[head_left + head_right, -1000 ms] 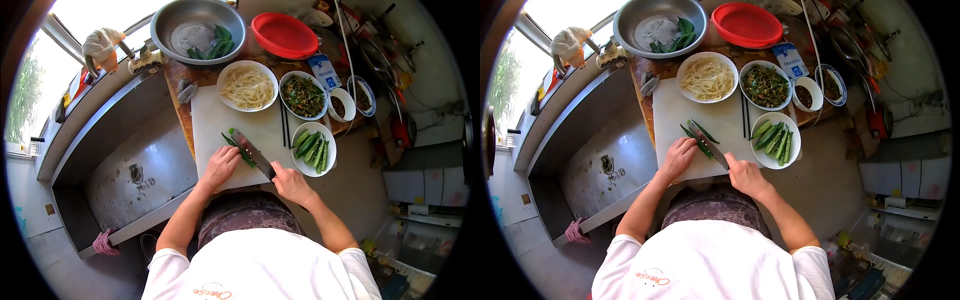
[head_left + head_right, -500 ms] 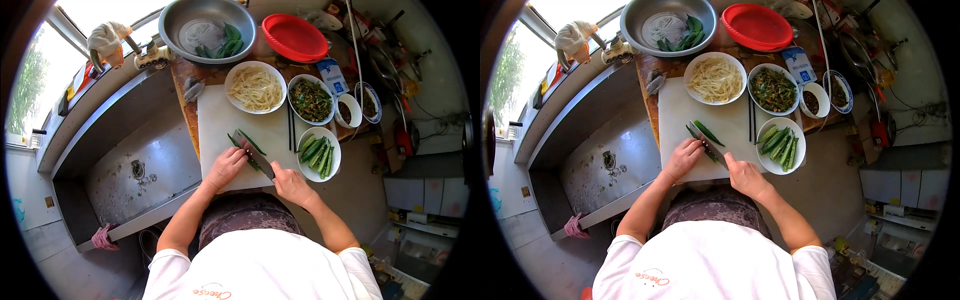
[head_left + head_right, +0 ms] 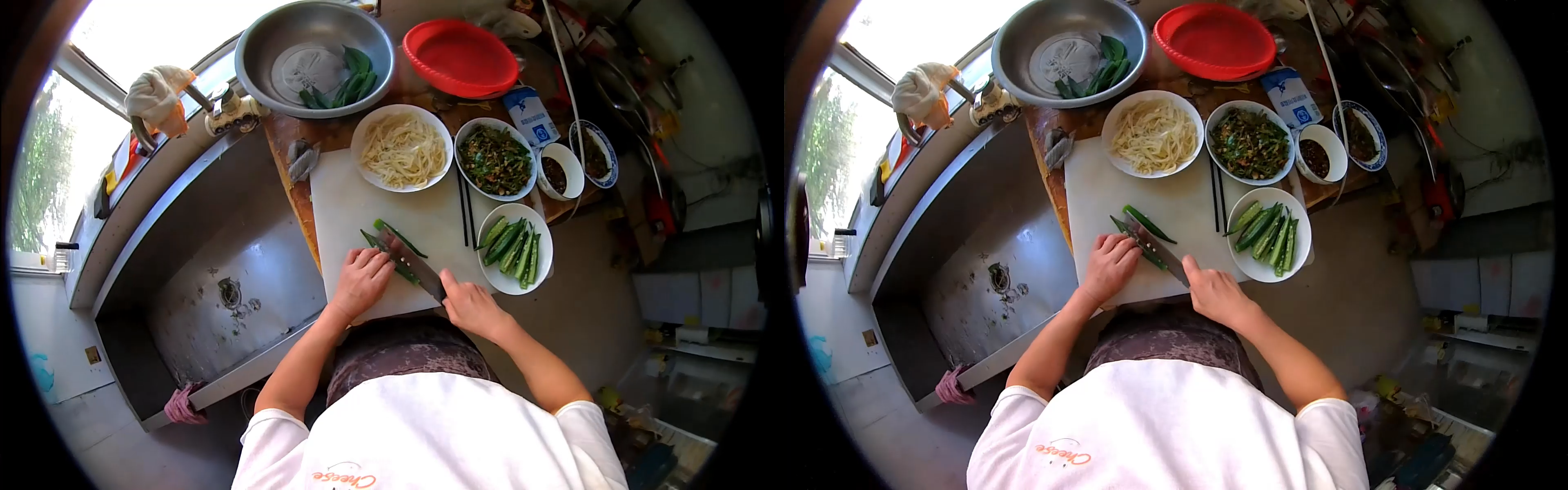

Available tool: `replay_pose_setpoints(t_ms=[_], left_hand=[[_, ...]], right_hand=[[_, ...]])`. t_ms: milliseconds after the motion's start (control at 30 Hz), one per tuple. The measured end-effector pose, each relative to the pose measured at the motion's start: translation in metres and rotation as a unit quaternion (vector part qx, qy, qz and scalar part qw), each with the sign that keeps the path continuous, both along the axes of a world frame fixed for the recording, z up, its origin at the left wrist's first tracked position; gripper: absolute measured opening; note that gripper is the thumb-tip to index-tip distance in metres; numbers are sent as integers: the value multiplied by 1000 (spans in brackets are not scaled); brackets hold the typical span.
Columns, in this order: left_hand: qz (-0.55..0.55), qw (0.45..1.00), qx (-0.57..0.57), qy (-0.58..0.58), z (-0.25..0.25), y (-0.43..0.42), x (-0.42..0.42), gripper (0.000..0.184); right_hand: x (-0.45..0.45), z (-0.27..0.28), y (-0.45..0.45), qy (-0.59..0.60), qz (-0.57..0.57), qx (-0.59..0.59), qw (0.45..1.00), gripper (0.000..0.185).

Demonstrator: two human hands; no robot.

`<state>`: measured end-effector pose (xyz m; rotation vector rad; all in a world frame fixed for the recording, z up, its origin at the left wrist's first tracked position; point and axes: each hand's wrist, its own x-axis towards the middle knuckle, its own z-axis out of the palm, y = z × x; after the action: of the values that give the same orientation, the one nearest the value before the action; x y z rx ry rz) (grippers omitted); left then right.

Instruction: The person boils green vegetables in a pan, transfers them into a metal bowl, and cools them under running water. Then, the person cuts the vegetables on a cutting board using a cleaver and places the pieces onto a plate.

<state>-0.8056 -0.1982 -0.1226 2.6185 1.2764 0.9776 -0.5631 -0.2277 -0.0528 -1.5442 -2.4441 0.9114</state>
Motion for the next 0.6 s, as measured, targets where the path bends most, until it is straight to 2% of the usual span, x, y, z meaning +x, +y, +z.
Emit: replay_pose_setpoints(t_ms=[67,167,267,367,467,533,600], left_hand=[[22,997,-21,-66,-3,5,0,20],[134,973,-113,-153,-6,25,-10,24],[47,995,-64,-64,26,59,-3,19],[-97,988,-45,110,31,83,2,13],[-145,959,-120,213,42,98,4,18],[-153,952,-130,231,42,100,4,21],[-145,939,-160,267,39,101,3,21]], right_hand=[[10,0,-7,20,-25,-19,999,43],[16,2,-15,97,-80,-19,992,38],[22,10,-17,138,-137,-1,981,38],[31,17,-23,144,-169,-2,975,39],[38,17,-30,159,-179,-2,971,38],[38,21,-35,151,-181,-29,971,40],[36,30,-38,112,-133,-20,985,38]])
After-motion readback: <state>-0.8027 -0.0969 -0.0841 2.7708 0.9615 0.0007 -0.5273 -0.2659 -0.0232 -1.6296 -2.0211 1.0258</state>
